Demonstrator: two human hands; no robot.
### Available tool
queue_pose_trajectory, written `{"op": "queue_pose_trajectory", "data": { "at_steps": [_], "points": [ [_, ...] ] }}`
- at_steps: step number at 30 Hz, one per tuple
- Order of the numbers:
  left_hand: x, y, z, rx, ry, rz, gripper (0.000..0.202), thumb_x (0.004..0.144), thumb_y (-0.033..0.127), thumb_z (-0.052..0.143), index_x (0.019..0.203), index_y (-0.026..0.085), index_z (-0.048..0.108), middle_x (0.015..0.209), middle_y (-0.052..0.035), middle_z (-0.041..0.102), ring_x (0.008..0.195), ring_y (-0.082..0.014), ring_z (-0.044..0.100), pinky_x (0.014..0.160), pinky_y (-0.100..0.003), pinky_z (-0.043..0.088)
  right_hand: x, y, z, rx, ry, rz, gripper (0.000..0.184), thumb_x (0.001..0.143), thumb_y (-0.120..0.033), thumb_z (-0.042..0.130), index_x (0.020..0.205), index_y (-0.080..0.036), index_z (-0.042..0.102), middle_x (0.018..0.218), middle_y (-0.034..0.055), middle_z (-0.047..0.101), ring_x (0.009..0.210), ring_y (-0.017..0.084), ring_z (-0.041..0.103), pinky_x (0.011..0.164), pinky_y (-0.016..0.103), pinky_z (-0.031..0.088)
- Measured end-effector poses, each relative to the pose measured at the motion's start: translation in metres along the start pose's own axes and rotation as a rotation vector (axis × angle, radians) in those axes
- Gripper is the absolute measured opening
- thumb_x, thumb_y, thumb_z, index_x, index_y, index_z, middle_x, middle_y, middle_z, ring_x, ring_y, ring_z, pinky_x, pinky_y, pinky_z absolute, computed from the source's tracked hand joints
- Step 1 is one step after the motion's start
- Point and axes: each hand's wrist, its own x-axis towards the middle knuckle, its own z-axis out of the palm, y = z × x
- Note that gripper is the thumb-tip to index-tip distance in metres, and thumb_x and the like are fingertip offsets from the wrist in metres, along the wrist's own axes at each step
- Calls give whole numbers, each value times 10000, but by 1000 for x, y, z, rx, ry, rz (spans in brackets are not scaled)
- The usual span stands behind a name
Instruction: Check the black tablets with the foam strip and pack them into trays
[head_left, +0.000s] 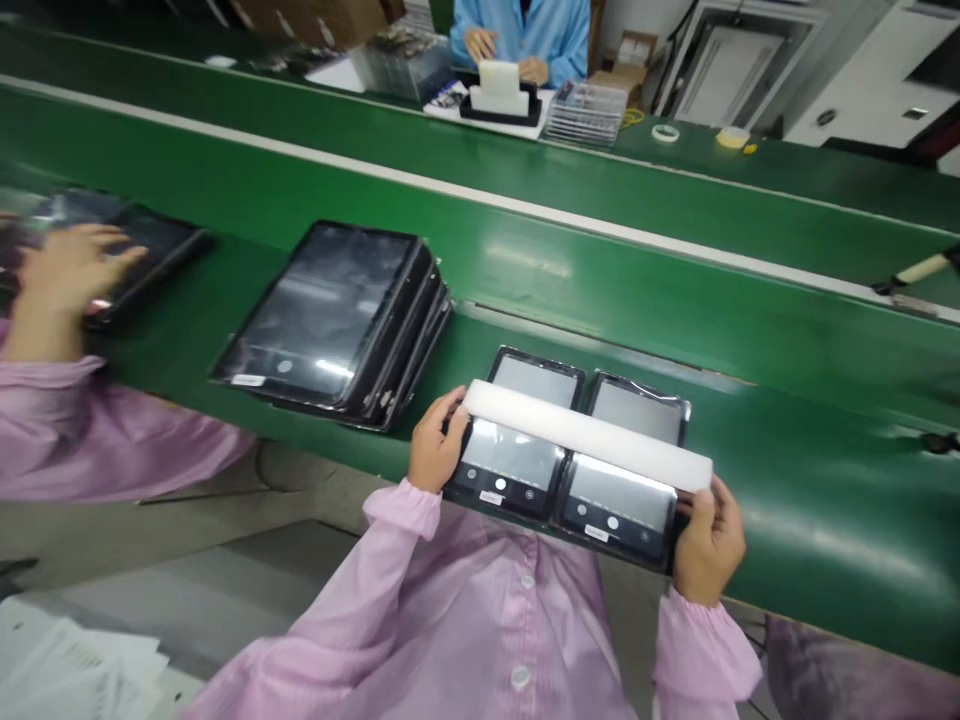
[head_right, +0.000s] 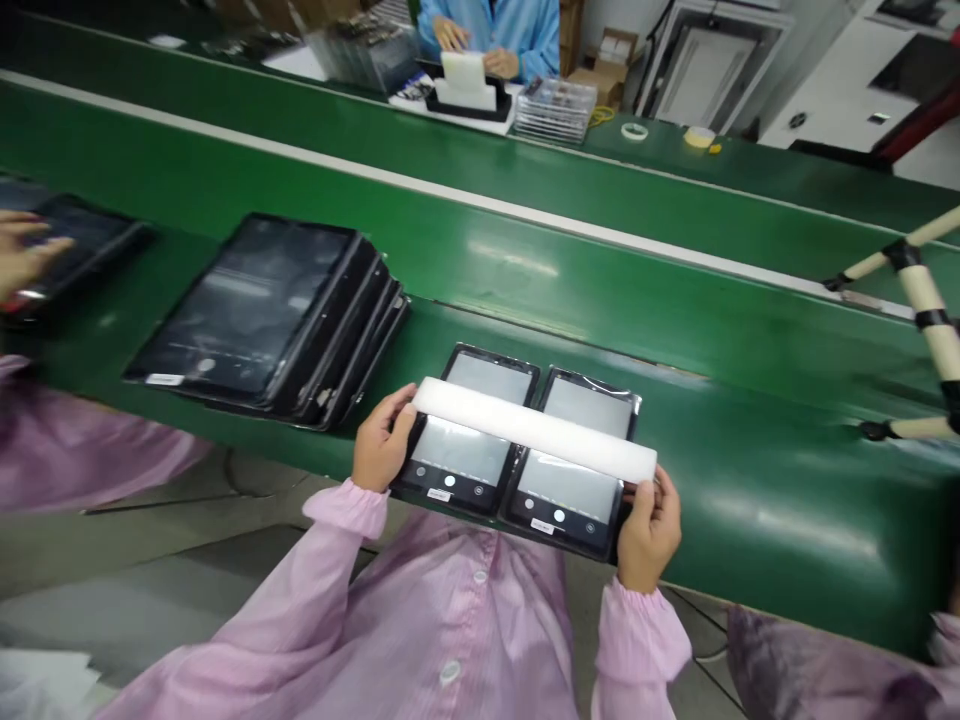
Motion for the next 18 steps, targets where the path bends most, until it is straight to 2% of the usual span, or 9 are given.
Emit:
{"op": "queue_pose_trajectory", "data": {
  "at_steps": [6,8,10,12,14,16,18],
  "points": [
    [3,-4,2,-51,-13,-33,563,986,488,574,1421,134,620,1334,-159,703,1105,-248,697,1049,-410,534,3,0,1,77,-42,28,702,966,-649,593,1368,-73,595,975,134,706,839,277,678,732,388,563],
    [1,-5,-1,-91,-42,-51,646,964,502,598,1497,143,538,1406,-179,657,1099,-246,697,1067,-439,528,-3,-3,-3,97,-58,61,750,932,-659,611,1394,-71,558,1017,151,712,893,294,687,812,430,569],
    [-9,-6,-5,-125,-100,-69,758,941,501,636,1585,169,415,1516,-199,566,1157,-256,681,1099,-471,512,-17,-7,-8,118,-114,100,835,891,-654,656,1463,-70,486,1156,194,698,1040,324,680,943,478,549],
    [-23,-7,-10,-126,-163,-65,863,921,481,677,1645,206,295,1612,-206,455,1271,-281,634,1146,-500,480,-36,-14,-12,90,-207,104,947,868,-628,713,1567,-88,370,1369,230,615,1247,349,605,1080,509,480],
    [-40,-7,-13,-90,-206,-40,940,906,455,709,1674,242,210,1669,-195,367,1397,-312,547,1201,-528,427,-54,-20,-14,-1,-284,77,1048,865,-612,749,1648,-126,249,1543,224,478,1404,356,478,1180,532,384],
    [-53,-7,-13,-48,-216,-9,1004,891,442,735,1687,261,151,1696,-191,310,1479,-341,462,1238,-555,375,-65,-26,-12,-102,-302,51,1122,852,-628,762,1679,-138,183,1622,213,379,1480,370,377,1228,558,301],
    [-60,-6,-11,-16,-213,6,1050,879,445,750,1692,259,113,1706,-201,280,1511,-362,418,1250,-574,349,-68,-29,-9,-170,-287,29,1171,829,-668,755,1679,-98,184,1631,236,353,1494,401,343,1233,583,271]
  ]
}}
